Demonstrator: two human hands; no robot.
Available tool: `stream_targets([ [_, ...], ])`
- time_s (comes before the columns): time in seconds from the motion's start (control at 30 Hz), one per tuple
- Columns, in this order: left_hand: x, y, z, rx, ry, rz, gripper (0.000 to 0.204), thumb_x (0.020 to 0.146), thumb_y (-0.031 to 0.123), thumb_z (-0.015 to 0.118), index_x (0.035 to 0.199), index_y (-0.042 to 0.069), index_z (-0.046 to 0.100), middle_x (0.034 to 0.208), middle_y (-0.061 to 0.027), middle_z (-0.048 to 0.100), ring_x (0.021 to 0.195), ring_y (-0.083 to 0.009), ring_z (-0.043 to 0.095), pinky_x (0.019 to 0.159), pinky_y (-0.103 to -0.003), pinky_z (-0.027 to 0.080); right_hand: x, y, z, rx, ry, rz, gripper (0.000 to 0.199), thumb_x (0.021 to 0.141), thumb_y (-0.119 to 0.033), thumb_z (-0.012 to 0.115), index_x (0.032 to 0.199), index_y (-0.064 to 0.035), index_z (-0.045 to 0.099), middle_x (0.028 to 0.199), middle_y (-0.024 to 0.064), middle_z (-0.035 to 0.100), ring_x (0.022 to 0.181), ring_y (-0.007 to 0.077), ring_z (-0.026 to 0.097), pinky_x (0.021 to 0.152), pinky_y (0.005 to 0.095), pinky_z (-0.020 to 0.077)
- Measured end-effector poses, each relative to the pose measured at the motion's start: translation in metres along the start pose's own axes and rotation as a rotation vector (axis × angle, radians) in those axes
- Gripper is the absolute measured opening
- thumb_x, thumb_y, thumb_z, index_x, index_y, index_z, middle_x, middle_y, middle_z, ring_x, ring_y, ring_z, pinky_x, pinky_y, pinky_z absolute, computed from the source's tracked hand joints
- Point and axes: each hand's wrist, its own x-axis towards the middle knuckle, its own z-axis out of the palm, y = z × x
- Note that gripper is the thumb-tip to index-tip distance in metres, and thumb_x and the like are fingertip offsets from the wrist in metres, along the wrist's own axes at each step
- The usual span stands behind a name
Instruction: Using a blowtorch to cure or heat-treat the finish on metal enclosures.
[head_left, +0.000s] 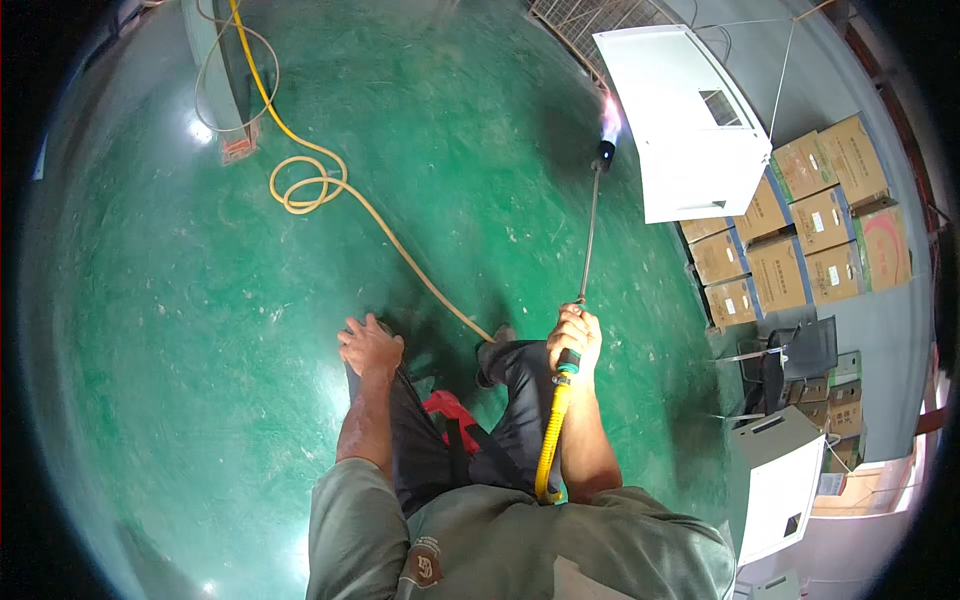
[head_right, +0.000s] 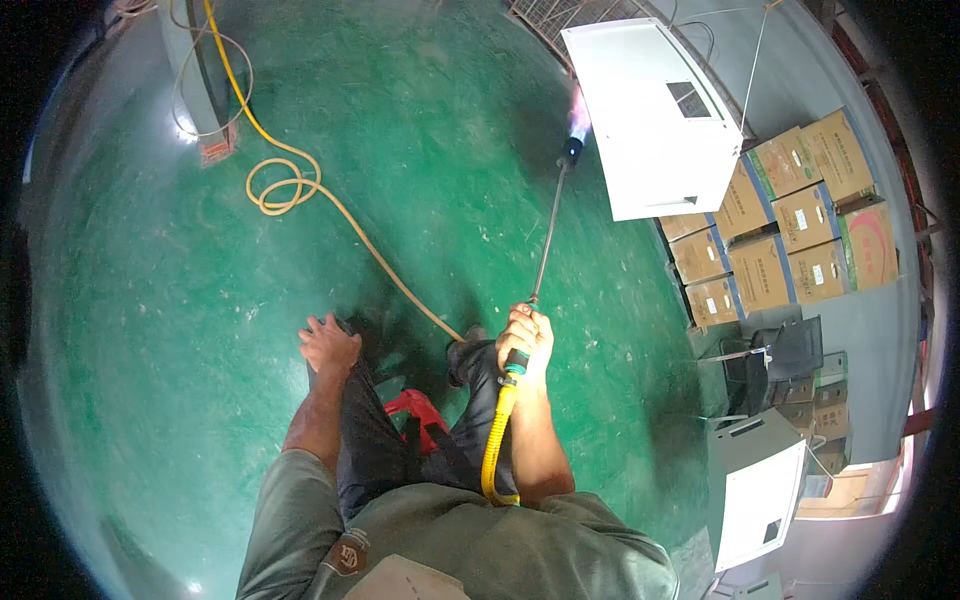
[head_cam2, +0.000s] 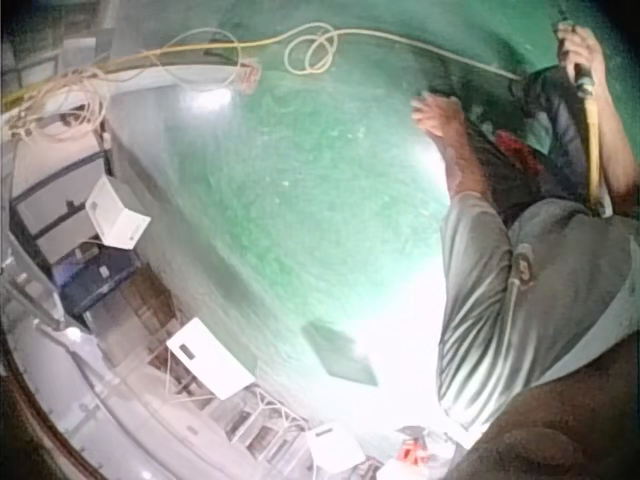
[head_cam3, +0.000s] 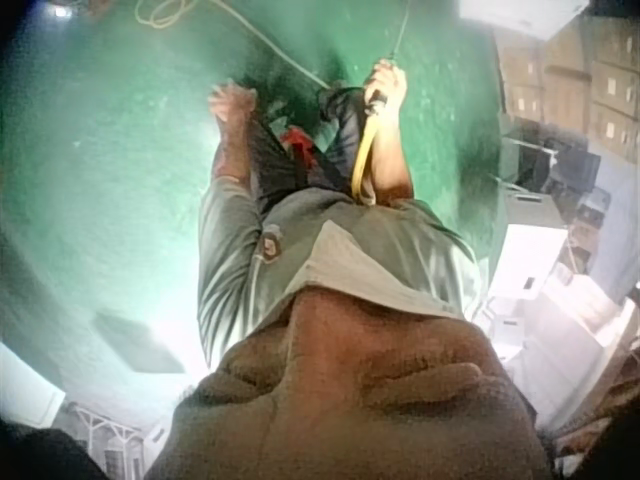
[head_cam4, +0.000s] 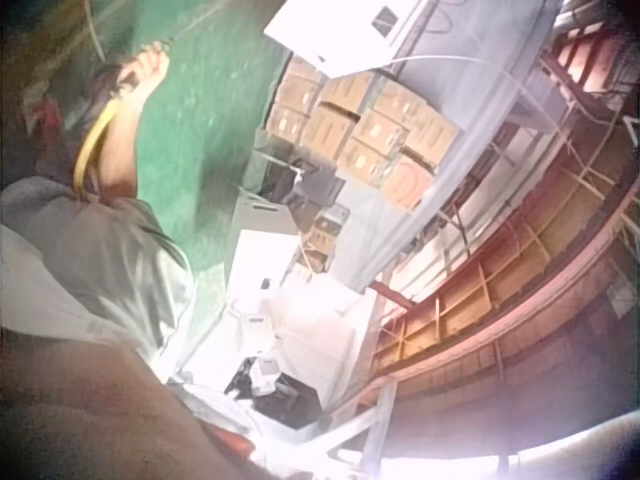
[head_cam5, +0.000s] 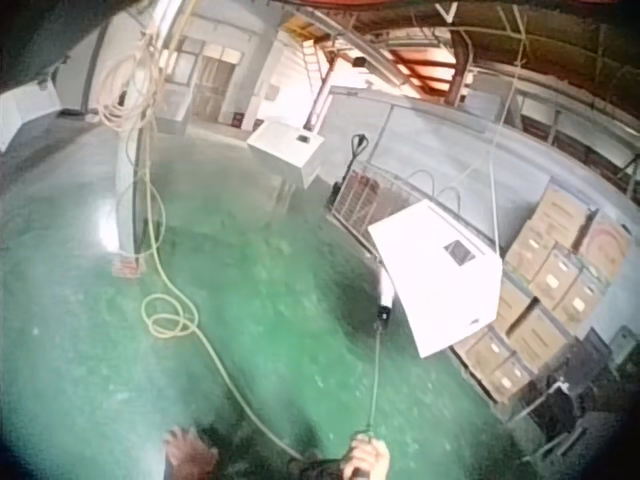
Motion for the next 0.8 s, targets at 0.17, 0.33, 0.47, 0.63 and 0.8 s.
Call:
stream_targets([
  [0.17, -0.001, 0.006, -0.007, 0.018, -0.023, -0.009, 0.065, 0.077, 0.052, 0.075, 0.127, 0.016, 0.056, 0.127, -0.0107, 0.048, 0.116, -0.0355, 0.05, 0.081, -0.05, 0.054, -0.021, -0.027, -0.003, -0.04, 0.124, -0.017, 0.013, 0.095, -0.009, 0.054, 0.098, 0.0039, 0.053, 0.067, -0.0017, 0.045, 0.049, 0.0065, 0.042, 0.042, 0.0223, 0.0369],
  [0.33, 0.002, 0.004, -0.005, 0.01, -0.01, -0.01, 0.066, 0.076, 0.051, 0.075, 0.129, 0.016, 0.056, 0.134, -0.0112, 0.046, 0.118, -0.0366, 0.05, 0.083, -0.048, 0.052, -0.055, -0.063, 0.01, -0.296, 0.468, 0.001, 0.006, 0.092, -0.008, 0.056, 0.09, -0.004, 0.052, 0.068, -0.0045, 0.044, 0.048, 0.0049, 0.039, 0.04, 0.0205, 0.031],
  [0.47, 0.0, 0.005, -0.004, 0.006, -0.017, -0.014, 0.068, 0.075, 0.048, 0.076, 0.131, 0.017, 0.055, 0.138, -0.0117, 0.045, 0.119, -0.0373, 0.049, 0.086, -0.047, 0.051, -0.103, -0.08, 0.023, -1.096, 0.934, -0.086, 0.014, 0.09, -0.011, 0.063, 0.082, -0.0075, 0.052, 0.066, -0.0022, 0.049, 0.047, 0.0073, 0.043, 0.039, 0.0236, 0.0333],
  [0.63, 0.001, 0.01, -0.004, 0.021, -0.019, -0.019, 0.069, 0.075, 0.047, 0.077, 0.132, 0.018, 0.055, 0.139, -0.0118, 0.044, 0.119, -0.0369, 0.05, 0.088, -0.046, 0.051, -0.169, -0.054, 0.03, -1.987, 1.193, -0.285, 0.027, 0.092, -0.022, 0.07, 0.081, -0.0039, 0.054, 0.058, 0.0011, 0.052, 0.044, 0.0118, 0.049, 0.041, 0.0309, 0.037],
  [0.8, -0.002, 0.013, -0.011, 0.018, -0.038, -0.009, 0.069, 0.076, 0.049, 0.076, 0.134, 0.019, 0.054, 0.138, -0.0113, 0.043, 0.12, -0.0365, 0.05, 0.089, -0.046, 0.051, -0.222, -0.035, 0.008, -2.212, 1.248, -0.455, 0.026, 0.092, -0.026, 0.072, 0.086, -0.0029, 0.06, 0.056, -0.0022, 0.053, 0.045, 0.008, 0.044, 0.043, 0.0307, 0.035],
])
